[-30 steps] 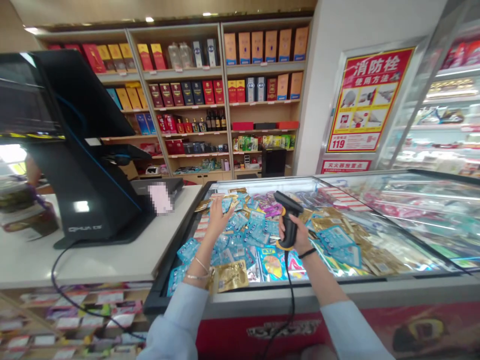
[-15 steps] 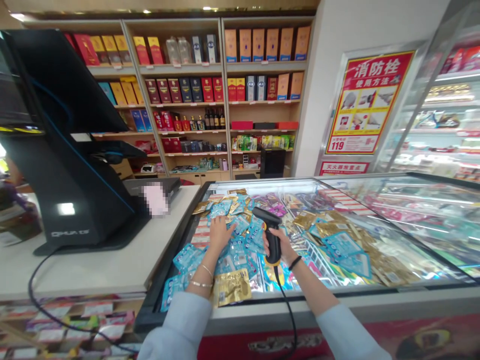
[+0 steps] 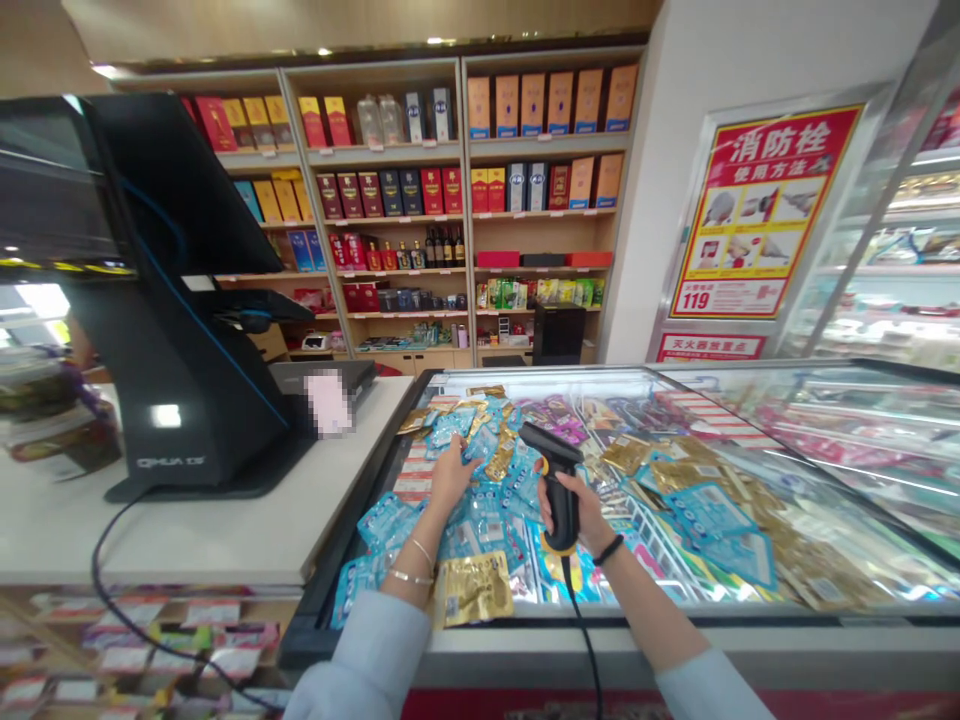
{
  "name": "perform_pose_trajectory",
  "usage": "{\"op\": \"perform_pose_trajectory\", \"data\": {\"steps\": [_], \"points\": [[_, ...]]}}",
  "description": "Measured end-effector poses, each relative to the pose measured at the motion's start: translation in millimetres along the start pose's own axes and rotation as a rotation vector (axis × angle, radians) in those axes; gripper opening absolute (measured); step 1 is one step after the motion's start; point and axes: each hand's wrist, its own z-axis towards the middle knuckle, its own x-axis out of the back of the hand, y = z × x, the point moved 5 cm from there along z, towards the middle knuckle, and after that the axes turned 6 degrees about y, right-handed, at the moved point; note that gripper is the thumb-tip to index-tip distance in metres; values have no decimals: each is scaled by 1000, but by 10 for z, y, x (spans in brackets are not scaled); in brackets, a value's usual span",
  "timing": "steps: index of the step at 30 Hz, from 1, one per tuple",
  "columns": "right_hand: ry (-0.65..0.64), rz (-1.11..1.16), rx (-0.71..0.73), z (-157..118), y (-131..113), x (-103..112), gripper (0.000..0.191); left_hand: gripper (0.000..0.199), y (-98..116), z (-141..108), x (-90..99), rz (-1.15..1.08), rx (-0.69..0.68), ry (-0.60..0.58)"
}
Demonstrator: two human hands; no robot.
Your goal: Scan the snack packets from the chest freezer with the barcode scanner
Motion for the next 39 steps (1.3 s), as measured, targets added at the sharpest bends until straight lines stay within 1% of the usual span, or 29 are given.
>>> {"op": "perform_pose_trajectory", "data": {"steps": [2,4,6,9,12,17,26,32,35,39], "points": [[-58,8,-37,-24,18,-41,33,27,-56,13,38,-155,98,73],[-84,5,-77,-38,45,-57,32,33,-101,23,69,-321,179,134],[-80,-4,-104,-43,65,-56,32,36,-114,33,110,-391,195,189],[-71,-11,-114,-52,65,-60,33,25,-84,41,183,-284,133,245],[-71,-11,-110,-66,43,-71,33,23,-45,41,217,-172,77,248],[-64,-38,-114,-77,24,-76,33,25,-39,38,236,-44,108,249],[-34,-41,-126,-92,21,-76,35,22,-39,39,220,15,107,218],[-36,-38,-137,-102,36,-80,35,25,-33,38,226,31,115,203],[-41,-38,-126,-96,39,-73,34,23,-4,39,243,37,108,216],[-50,-31,-115,-80,47,-44,32,25,44,39,254,115,107,215]]}}
